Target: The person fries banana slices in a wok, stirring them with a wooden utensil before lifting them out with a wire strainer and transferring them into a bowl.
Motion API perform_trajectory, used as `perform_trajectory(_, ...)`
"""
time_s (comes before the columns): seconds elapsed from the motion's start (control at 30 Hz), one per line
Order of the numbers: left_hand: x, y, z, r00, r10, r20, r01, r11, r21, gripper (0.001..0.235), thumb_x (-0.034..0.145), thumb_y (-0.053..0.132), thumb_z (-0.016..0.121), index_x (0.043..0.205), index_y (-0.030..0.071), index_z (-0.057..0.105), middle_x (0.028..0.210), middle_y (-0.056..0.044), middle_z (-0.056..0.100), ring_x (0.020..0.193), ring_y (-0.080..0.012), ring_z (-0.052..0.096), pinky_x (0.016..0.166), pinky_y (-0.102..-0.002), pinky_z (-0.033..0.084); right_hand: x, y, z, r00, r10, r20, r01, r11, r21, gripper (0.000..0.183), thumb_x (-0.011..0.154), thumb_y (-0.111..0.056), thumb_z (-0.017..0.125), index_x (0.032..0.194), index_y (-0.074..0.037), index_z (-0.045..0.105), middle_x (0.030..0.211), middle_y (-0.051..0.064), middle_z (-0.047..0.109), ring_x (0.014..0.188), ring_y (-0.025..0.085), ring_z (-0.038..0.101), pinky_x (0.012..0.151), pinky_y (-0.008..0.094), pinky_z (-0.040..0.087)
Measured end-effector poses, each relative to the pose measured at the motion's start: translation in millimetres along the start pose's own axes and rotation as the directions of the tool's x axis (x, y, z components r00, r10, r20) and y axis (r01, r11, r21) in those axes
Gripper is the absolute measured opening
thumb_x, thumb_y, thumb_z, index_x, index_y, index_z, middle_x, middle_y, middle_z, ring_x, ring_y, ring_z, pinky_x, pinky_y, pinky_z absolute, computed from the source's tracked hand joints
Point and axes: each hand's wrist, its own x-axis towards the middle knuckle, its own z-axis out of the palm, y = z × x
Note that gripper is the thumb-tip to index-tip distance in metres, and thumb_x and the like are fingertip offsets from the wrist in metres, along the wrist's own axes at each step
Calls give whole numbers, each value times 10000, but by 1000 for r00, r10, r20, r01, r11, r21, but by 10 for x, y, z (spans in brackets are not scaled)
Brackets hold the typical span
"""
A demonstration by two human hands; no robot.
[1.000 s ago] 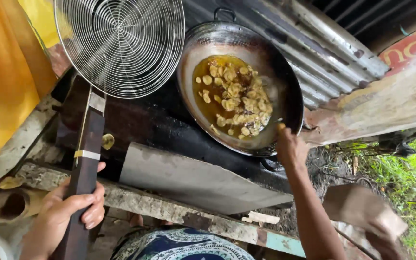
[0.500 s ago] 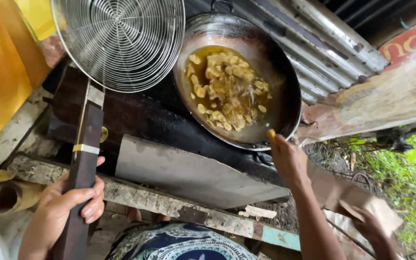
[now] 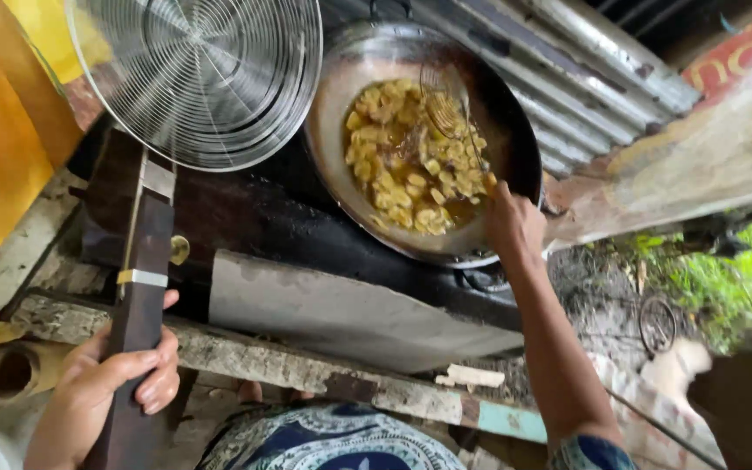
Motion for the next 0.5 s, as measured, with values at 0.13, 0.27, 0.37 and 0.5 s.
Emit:
perform_trajectory(0.13, 30, -25, -109, 999, -13, 41, 15, 999, -37, 723, 981, -45, 555, 1664, -53, 317, 936, -170, 538, 663, -187, 534, 556, -379, 460, 90, -234, 90, 990, -53, 134, 65, 994, -84, 143, 1016, -226, 536, 1041, -151, 656, 793, 209, 711, 709, 435, 692, 601, 561, 538)
perform_trajectory(0.27, 45, 78, -238, 990, -21, 139, 23, 1000, -15, 726, 983, -52, 550, 1663, -50, 297, 930, -181, 533, 678, -213, 545, 571, -409, 481, -451, -377, -623, 982, -134, 136, 122, 989, 89, 248, 1025, -316, 478, 1131, -181, 657, 831, 147, 727, 678, 414, 689, 588, 542, 546)
perform_trajectory(0.37, -29, 96, -218, 1000, -16, 13, 15, 999, 42, 731, 970, -52, 544, 1666, -60, 321, 935, -179, 537, 674, -202, 539, 562, -394, 471, -622, -484, -1032, 961, -75, 267, 83, 996, -18, 287, 1055, -372, 434, 1185, -207, 630, 868, 107, 737, 653, 364, 711, 577, 506, 564)
perform_trajectory(0.5, 65, 96, -222, 998, -19, 68, 18, 1000, 9, 717, 980, -41, 547, 1659, -49, 321, 917, -169, 533, 675, -200, 541, 572, -391, 472, -473, -596, -829, 907, 19, 420, 43, 990, -136, 280, 1117, -384, 455, 1121, -168, 635, 779, 133, 730, 659, 343, 693, 574, 497, 550)
